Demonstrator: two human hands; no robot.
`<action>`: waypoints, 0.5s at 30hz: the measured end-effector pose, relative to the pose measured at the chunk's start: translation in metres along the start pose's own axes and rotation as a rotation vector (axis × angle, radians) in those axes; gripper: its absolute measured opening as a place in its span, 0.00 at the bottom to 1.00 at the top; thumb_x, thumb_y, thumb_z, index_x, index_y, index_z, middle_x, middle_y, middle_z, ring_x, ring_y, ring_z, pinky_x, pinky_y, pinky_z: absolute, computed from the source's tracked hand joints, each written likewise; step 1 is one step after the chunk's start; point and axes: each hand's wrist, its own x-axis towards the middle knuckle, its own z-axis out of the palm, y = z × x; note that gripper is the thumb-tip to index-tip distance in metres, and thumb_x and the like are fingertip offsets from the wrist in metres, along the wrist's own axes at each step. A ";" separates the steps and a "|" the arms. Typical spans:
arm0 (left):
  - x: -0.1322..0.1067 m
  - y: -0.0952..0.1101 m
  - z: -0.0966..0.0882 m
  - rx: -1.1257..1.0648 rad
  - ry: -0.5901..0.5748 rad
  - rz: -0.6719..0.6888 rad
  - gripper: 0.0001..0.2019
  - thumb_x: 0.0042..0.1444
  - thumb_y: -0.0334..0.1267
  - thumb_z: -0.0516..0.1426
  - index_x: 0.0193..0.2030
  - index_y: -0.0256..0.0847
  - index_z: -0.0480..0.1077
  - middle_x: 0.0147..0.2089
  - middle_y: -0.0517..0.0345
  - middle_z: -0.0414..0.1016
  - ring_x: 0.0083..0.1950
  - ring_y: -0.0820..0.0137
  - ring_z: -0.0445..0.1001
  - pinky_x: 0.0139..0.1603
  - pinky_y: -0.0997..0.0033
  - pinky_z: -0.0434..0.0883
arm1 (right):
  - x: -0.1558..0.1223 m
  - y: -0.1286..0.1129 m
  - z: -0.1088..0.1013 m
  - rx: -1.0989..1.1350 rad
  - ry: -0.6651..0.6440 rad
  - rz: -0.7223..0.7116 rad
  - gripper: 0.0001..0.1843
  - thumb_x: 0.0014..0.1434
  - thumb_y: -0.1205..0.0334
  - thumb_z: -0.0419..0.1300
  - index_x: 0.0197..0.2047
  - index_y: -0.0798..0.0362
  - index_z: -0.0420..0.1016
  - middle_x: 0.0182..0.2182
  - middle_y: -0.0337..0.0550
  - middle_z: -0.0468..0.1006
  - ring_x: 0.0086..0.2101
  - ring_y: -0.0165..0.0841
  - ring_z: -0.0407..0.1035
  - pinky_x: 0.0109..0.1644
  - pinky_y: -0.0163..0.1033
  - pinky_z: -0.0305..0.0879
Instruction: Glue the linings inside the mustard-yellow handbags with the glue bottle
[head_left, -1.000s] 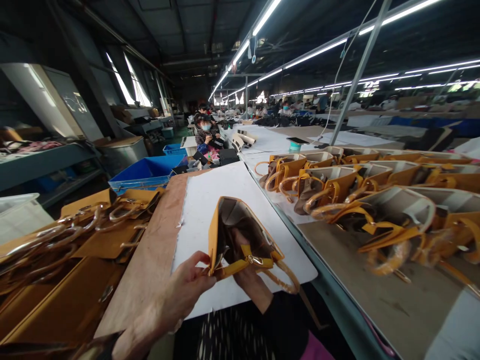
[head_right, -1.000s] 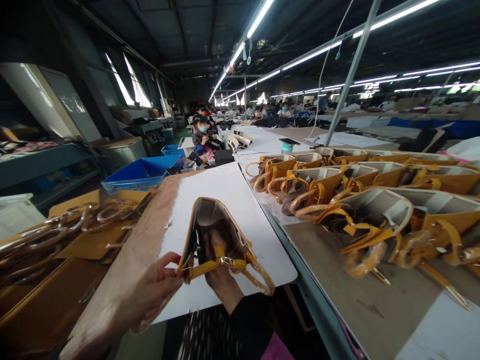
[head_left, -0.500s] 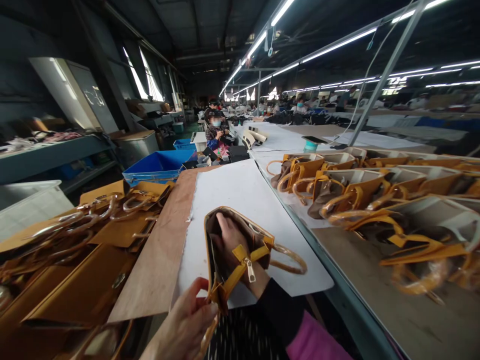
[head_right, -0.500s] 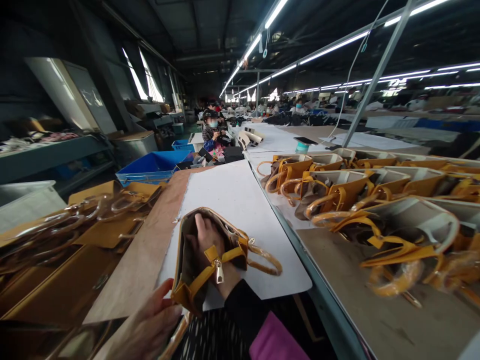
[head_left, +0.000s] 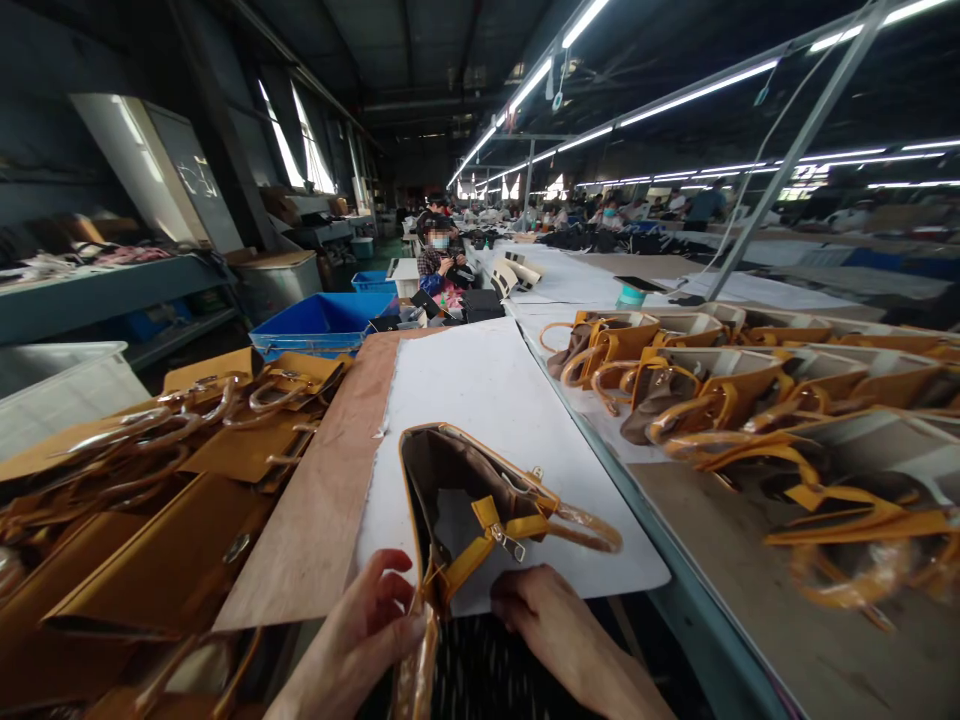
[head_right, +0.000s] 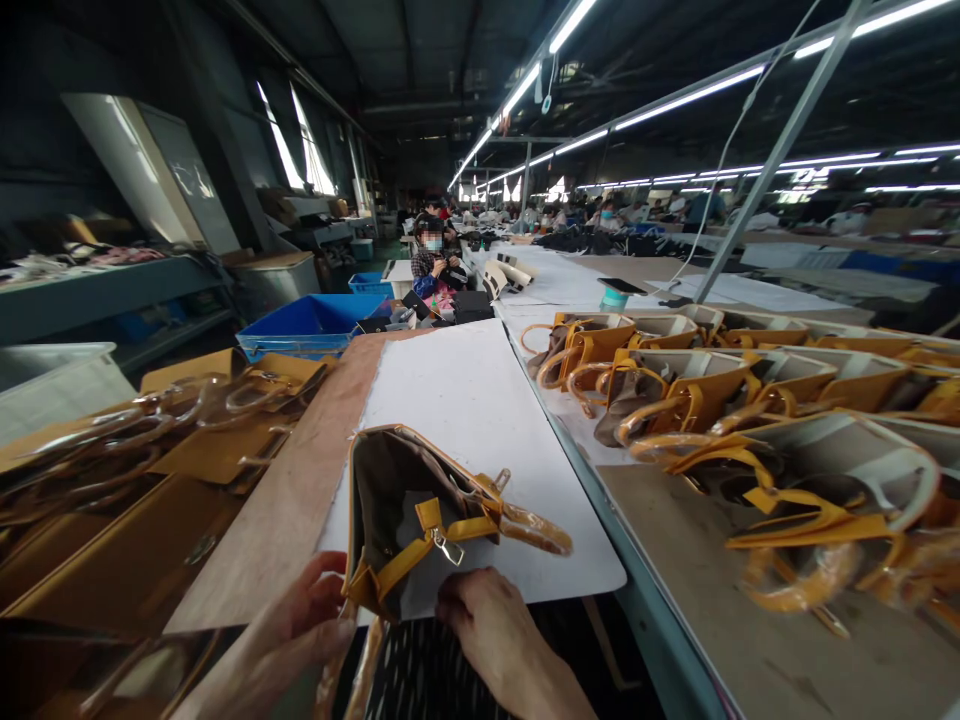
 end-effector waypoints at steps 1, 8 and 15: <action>0.000 0.003 0.000 0.048 0.067 0.041 0.27 0.40 0.51 0.65 0.43 0.42 0.62 0.34 0.58 0.69 0.28 0.73 0.66 0.29 0.74 0.64 | -0.010 0.001 -0.008 -0.032 -0.026 0.027 0.13 0.55 0.64 0.54 0.20 0.50 0.70 0.17 0.36 0.71 0.24 0.32 0.69 0.29 0.32 0.62; 0.008 0.070 0.017 0.664 0.350 0.640 0.09 0.55 0.40 0.57 0.43 0.45 0.68 0.42 0.55 0.72 0.46 0.64 0.69 0.49 0.66 0.66 | -0.015 -0.007 -0.059 -0.028 0.537 -0.127 0.16 0.61 0.49 0.51 0.45 0.49 0.70 0.45 0.47 0.72 0.43 0.38 0.68 0.44 0.37 0.66; 0.081 0.119 0.049 1.284 0.098 0.800 0.18 0.51 0.30 0.55 0.50 0.39 0.67 0.55 0.50 0.67 0.57 0.59 0.61 0.58 0.56 0.61 | 0.042 -0.032 -0.059 -0.127 0.265 0.086 0.27 0.53 0.55 0.60 0.56 0.49 0.63 0.49 0.46 0.73 0.46 0.42 0.68 0.45 0.42 0.64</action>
